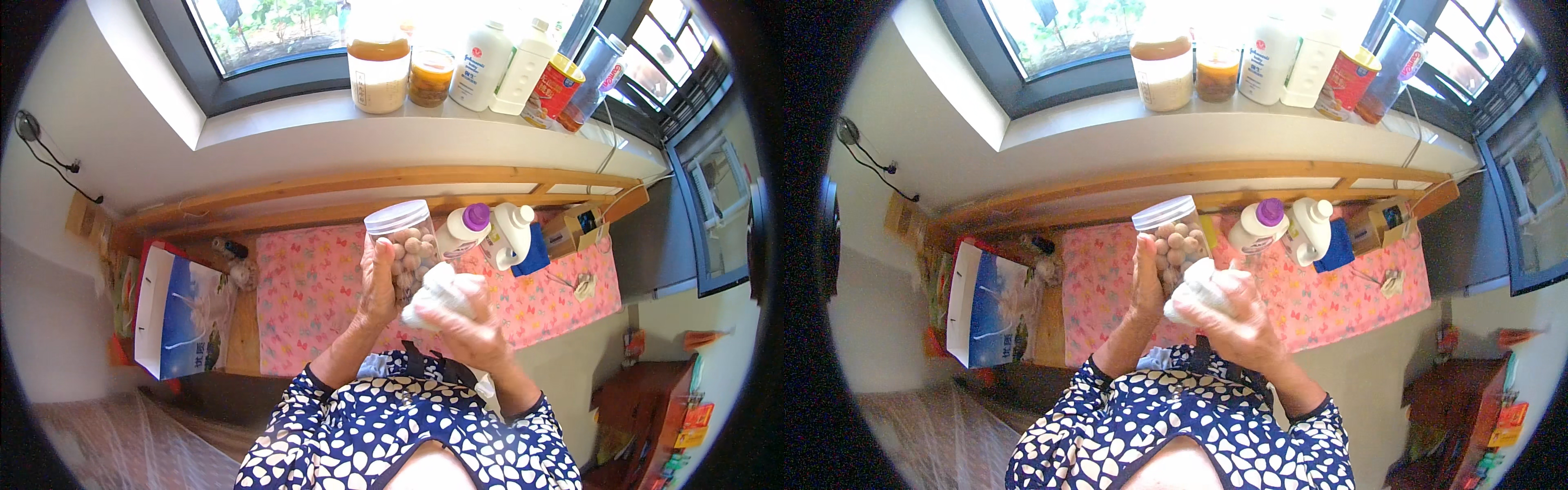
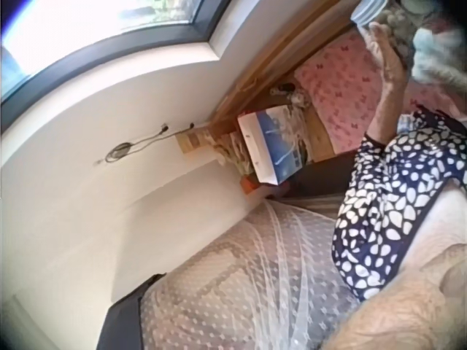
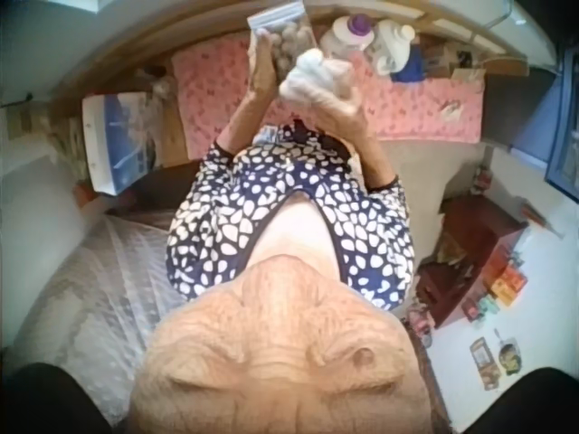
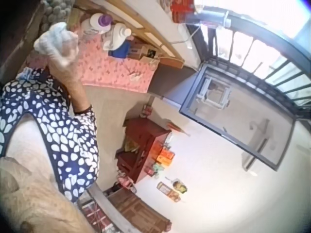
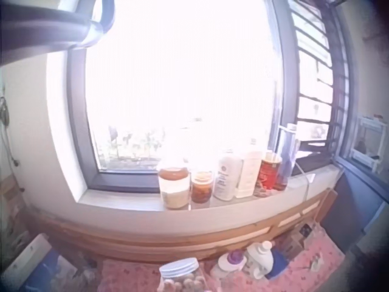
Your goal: The person wipes the exterior of several plastic containers and bottles with a white cloth. They handle a large beige-lidded jar, a small clear jar containing round items, and a white bottle with a purple cap, wiping each thoroughly before placing them on the windowsill.
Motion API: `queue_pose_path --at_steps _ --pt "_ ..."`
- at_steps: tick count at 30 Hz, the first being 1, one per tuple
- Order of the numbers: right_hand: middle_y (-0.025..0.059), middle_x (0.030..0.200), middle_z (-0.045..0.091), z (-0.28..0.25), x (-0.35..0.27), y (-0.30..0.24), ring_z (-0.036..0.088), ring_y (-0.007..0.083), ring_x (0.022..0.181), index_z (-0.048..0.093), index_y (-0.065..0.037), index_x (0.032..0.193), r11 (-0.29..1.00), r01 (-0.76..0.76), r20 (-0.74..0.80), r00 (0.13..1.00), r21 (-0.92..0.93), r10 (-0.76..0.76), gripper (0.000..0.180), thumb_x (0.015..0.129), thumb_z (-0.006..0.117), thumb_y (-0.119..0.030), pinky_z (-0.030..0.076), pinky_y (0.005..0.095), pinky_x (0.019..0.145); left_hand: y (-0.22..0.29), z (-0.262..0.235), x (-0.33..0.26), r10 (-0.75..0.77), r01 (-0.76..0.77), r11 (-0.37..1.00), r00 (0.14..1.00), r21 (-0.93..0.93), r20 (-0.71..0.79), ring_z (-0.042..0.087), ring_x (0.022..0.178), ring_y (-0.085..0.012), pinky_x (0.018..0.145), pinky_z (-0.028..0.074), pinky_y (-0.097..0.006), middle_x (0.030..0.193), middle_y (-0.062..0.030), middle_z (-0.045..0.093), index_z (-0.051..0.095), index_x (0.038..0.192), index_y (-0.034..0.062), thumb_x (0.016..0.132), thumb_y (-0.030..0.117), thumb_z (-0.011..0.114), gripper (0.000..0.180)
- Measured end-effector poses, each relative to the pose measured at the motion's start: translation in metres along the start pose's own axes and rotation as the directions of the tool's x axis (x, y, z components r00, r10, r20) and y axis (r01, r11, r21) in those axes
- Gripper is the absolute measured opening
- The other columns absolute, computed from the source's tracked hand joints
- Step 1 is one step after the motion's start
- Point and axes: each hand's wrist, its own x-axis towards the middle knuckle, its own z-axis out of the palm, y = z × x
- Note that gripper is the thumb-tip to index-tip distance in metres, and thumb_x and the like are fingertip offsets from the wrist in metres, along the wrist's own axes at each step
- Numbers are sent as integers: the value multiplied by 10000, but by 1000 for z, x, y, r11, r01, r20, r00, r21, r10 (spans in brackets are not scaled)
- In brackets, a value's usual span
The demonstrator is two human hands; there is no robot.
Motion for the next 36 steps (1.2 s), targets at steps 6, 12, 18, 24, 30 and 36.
queue_pose_path --at_steps 6,12,18,24,30,36 --pt "220 1122 537 10 32 1 535 404 1001 645 -66 1086 998 -47 -186 982 -42 38 381 714 615 14 442 460 890 -2 1 -7 179 -166 943 984 288 -18 539 1019 -112 907 450 -282 1131 -65 568 369 1283 16 863 289 638 569" --pt "203 1083 570 13 40 14 557 359 1011 638 -52 1093 961 -158 -244 946 225 213 341 755 616 -7 444 411 892 1 3 -16 216 -221 947 975 235 49 529 1054 -137 913 460 -306 1156 -65 555 367 1290 37 678 50 795 747" --pt "146 1032 619 -8 42 18 611 306 944 655 -61 1078 770 -405 -212 802 493 558 354 728 689 -20 485 358 839 22 3 -12 276 -361 696 932 620 233 559 1095 -199 939 461 -343 1181 -120 563 356 1310 33 581 164 882 908" --pt "130 1057 624 -33 55 15 608 295 977 713 -127 1035 982 -119 206 975 147 88 412 631 725 -42 485 397 848 18 -7 -13 325 -483 588 875 649 358 574 1084 -219 935 464 -356 1174 -146 578 405 1298 16 583 186 877 874" --pt "143 1059 621 -29 60 28 601 306 1010 708 -108 1035 925 -214 232 962 313 144 369 674 702 -30 479 378 866 16 -5 -12 361 -506 564 862 653 357 595 1058 -234 908 479 -357 1147 -149 595 409 1297 7 563 197 883 894" --pt "134 1040 621 -29 63 41 590 284 994 706 -71 1010 874 -380 281 912 303 299 294 721 680 -31 465 363 873 15 -4 -12 367 -553 422 829 719 422 619 1000 -278 867 501 -375 1112 -139 612 501 1235 35 520 244 888 839"
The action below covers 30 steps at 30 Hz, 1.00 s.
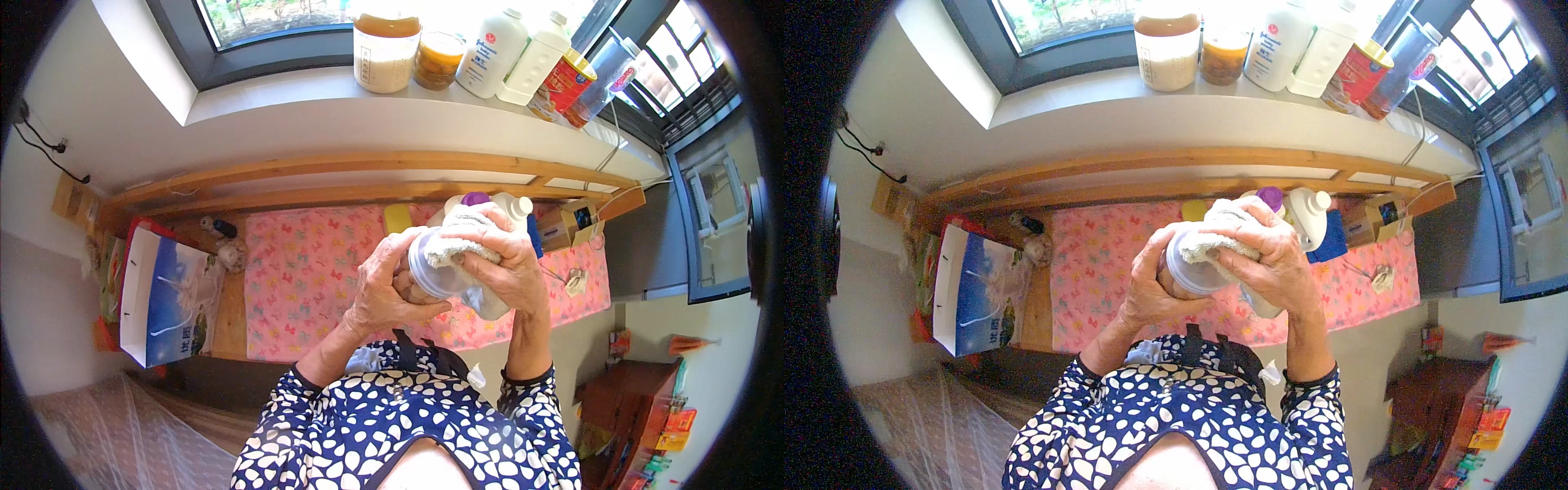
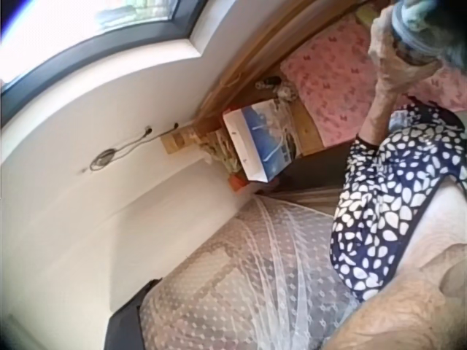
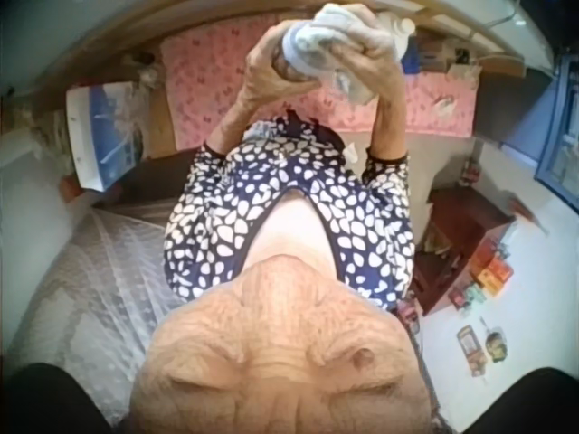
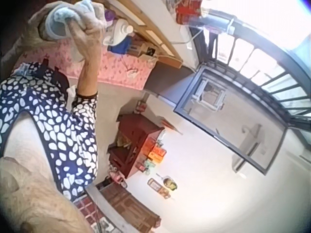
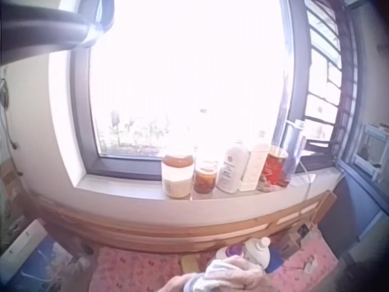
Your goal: The person wipes the exterior of several plastic containers and bottles with a white cloth. They handle a large beige-lidded jar, a small clear jar containing round items, and a white bottle with a purple cap, wiping each thoroughly before placing them on the windowsill.
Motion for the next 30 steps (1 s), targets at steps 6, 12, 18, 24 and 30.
queue_pose_path --at_steps 6,12,18,24,30 --pt "142 1069 609 6 -11 12 581 309 992 703 -76 1012 982 93 -146 982 -164 -118 322 696 670 -22 467 385 865 1 -1 5 -35 32 998 997 48 68 617 970 -307 848 507 -392 1090 -137 619 523 1220 46 519 294 874 822" --pt "136 1131 575 -1 -13 -1 520 333 1076 742 -192 997 931 350 147 932 -109 -333 392 613 763 -115 415 426 921 4 -2 9 -6 -10 986 996 168 94 617 937 -301 815 514 -388 1062 -132 619 529 1197 42 541 324 860 787" --pt "141 1059 593 9 3 -16 549 315 1008 665 -73 991 966 214 80 976 -143 -204 331 661 666 -54 436 409 881 11 -3 12 132 -144 932 990 332 58 610 889 -313 775 517 -399 1008 -131 616 541 1152 33 569 352 847 731" --pt "151 962 638 22 3 -3 625 279 885 632 -4 1003 964 -231 -120 962 132 247 266 765 623 -121 482 376 829 13 -4 10 151 -172 892 985 419 81 606 875 -301 768 507 -403 1002 -115 608 551 1130 42 528 352 831 733" --pt "203 1177 532 14 -3 6 504 376 1112 665 -92 1011 986 156 44 987 -51 -154 417 595 684 -107 409 449 948 11 -9 12 155 -184 861 983 475 100 603 890 -295 782 493 -412 1005 -108 604 547 1131 54 575 355 802 682"
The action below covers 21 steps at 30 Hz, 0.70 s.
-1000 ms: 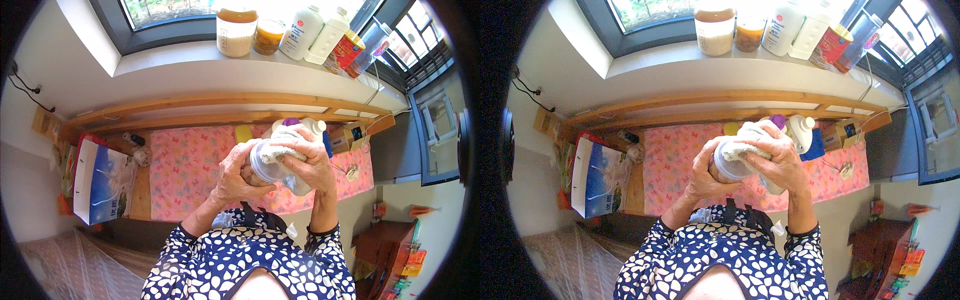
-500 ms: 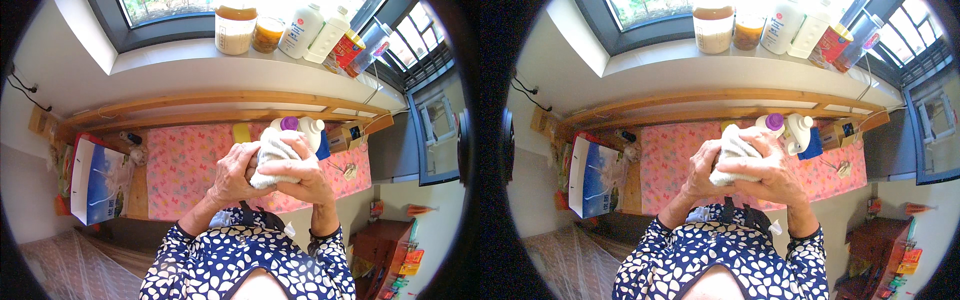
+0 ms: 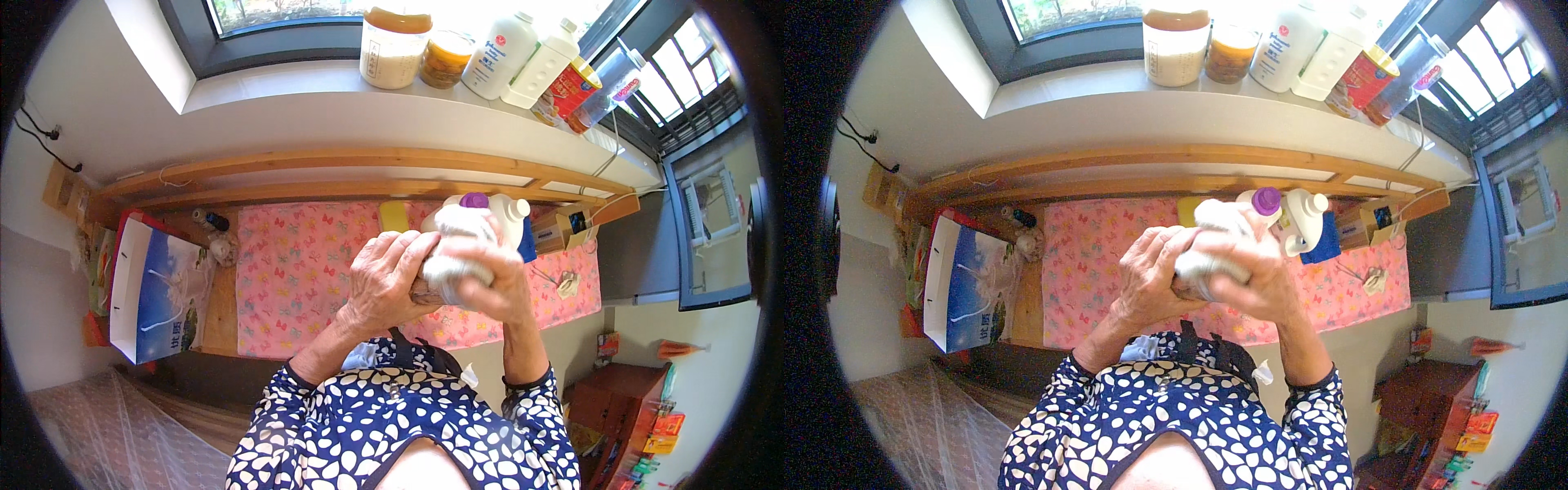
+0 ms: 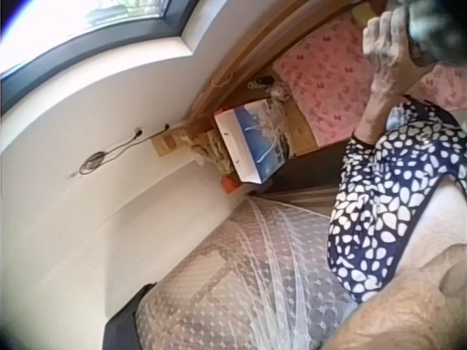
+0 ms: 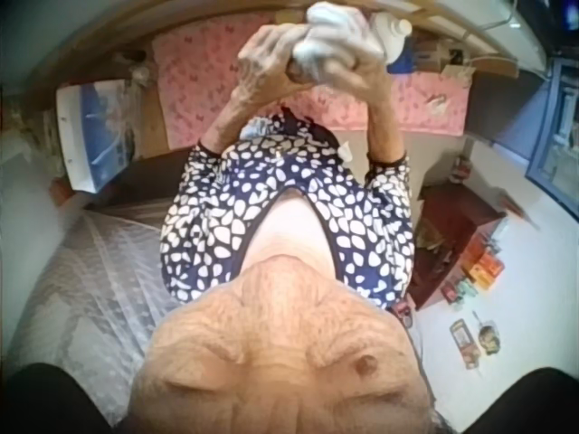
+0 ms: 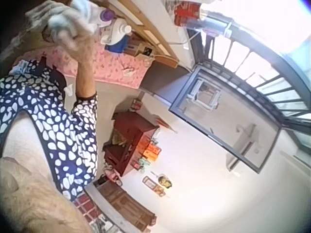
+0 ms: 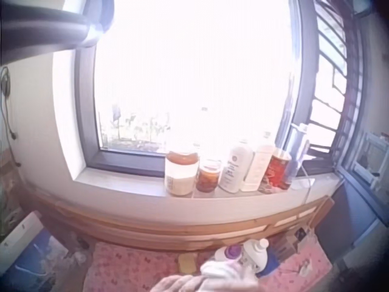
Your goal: The person wipes the exterior of several plastic containers and bottles with a white cloth. They handle a large beige-lidded jar, a small clear jar containing round items, and a white bottle with a purple cap, wiping each thoroughly before placing them on the windowsill.
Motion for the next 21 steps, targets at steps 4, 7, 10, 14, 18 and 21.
queue_pose_path --at_steps 4,7,10,14,18,21 --pt "165 1165 529 8 0 -19 503 398 1127 668 -181 905 953 197 127 977 -229 -171 365 547 729 -156 444 504 886 -11 8 -8 0 2 998 1000 63 -24 602 893 -304 782 487 -422 1005 -120 606 560 1077 39 639 292 738 536" --pt "129 1102 555 14 4 -31 542 365 1060 642 -172 834 889 218 118 976 -403 -185 303 551 745 -210 463 498 837 -9 8 -9 6 -5 1000 999 27 -49 604 899 -308 777 487 -424 1003 -126 609 560 1052 22 659 270 717 490" --pt "110 1035 581 22 9 -28 563 338 984 641 -160 842 901 133 39 991 -413 -128 285 573 725 -206 463 481 829 -11 11 -10 27 -24 999 996 36 -81 604 896 -309 769 487 -425 1006 -126 609 559 1047 17 665 286 729 497" --pt "128 958 624 17 21 -30 567 314 929 643 -105 874 967 16 -1 1000 -254 -17 225 663 672 -178 457 441 834 -8 8 -8 45 -42 998 994 42 -97 604 890 -304 764 487 -423 1004 -126 609 559 1045 17 650 326 766 543" --pt "160 949 628 16 22 -10 586 345 886 641 -37 928 985 -142 -103 986 -102 131 240 745 656 -191 477 402 803 -4 4 -7 46 -37 997 992 75 -118 604 891 -295 758 487 -416 993 -115 613 559 1051 38 589 358 810 615" --pt "136 959 636 15 22 1 615 239 868 635 -8 974 941 -319 -120 936 117 332 248 842 622 -217 482 335 772 -6 2 -4 28 -23 998 993 50 -114 605 882 -294 765 493 -416 980 -101 618 563 1098 59 558 366 819 672"
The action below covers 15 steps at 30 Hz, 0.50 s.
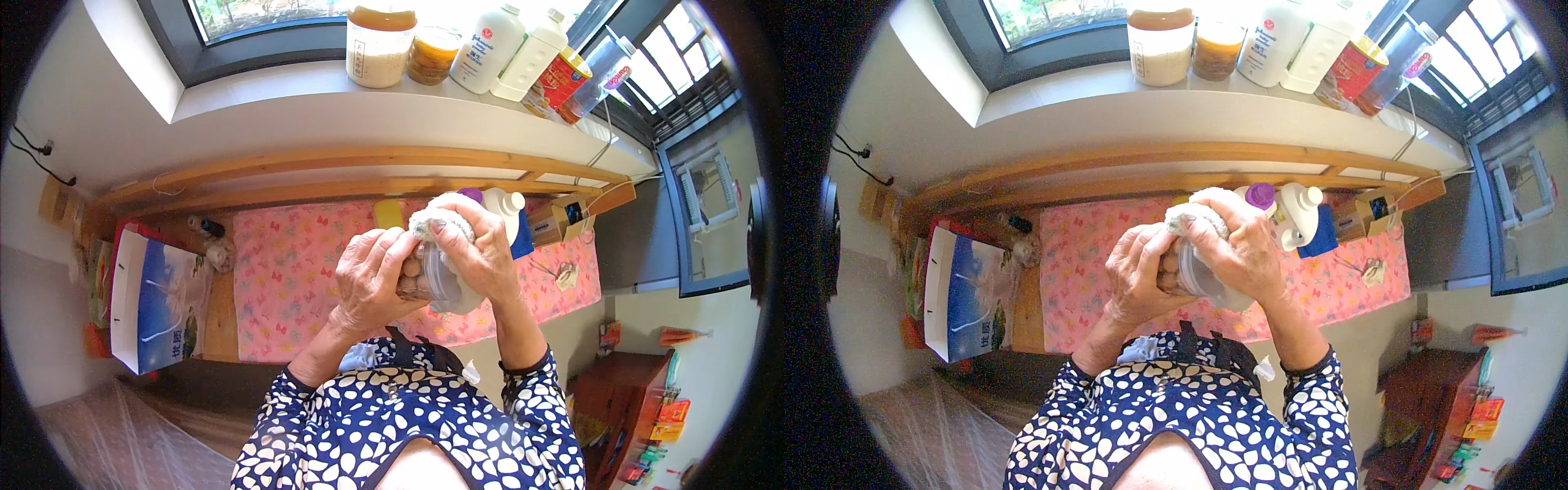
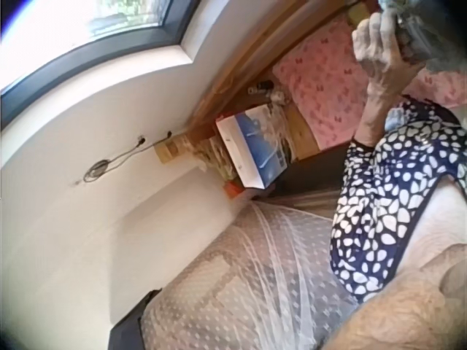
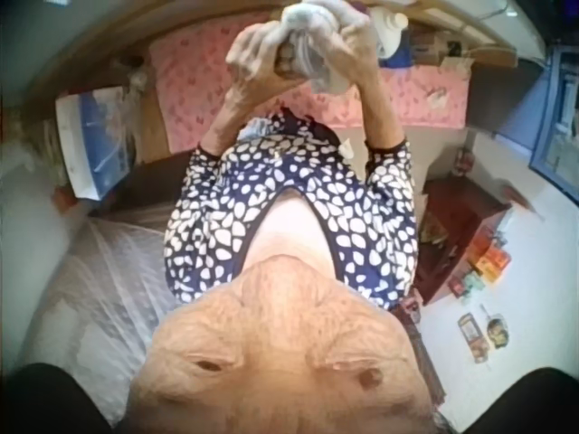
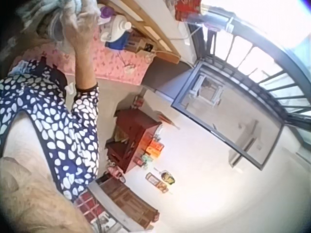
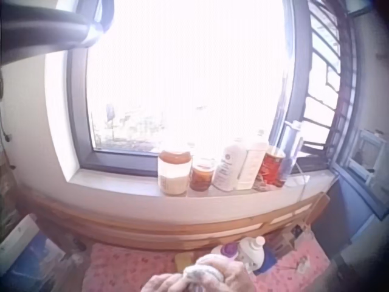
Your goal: The person wipes the exterior of several plastic containers and bottles with a white cloth. They handle a large beige-lidded jar, a small clear jar containing round items, and a white bottle with a purple cap, wiping each thoroughly before placing them on the windowsill.
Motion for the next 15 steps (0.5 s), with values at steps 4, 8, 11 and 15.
queue_pose_path --at_steps 4,8,11,15 --pt "88 957 633 1 -7 -1 587 123 883 609 13 1043 913 -127 -22 989 387 146 280 878 605 -214 473 273 759 3 -4 7 -112 116 986 993 -120 37 610 882 -296 774 513 -398 1015 -109 621 558 1151 67 508 309 855 749" --pt "163 1092 588 5 -31 7 559 227 1026 574 32 1124 952 45 -75 997 304 -23 338 858 579 -178 437 347 887 2 -8 10 -291 311 894 951 -324 110 616 929 -281 815 512 -372 1035 -116 625 550 1172 55 487 249 883 786" --pt "199 1182 545 10 -47 10 510 311 1131 544 12 1190 969 243 -25 970 54 -242 384 859 559 -182 383 402 977 1 -12 7 -463 560 590 825 -581 325 593 1019 -208 883 485 -341 1089 -96 612 514 1212 28 519 199 886 805" --pt "168 1189 551 31 -56 14 512 268 1124 505 6 1235 963 165 -228 967 211 -116 386 935 520 -237 380 369 977 5 -14 7 -462 640 400 759 -656 459 552 1069 -171 944 450 -324 1139 -85 585 453 1276 3 557 175 886 856"
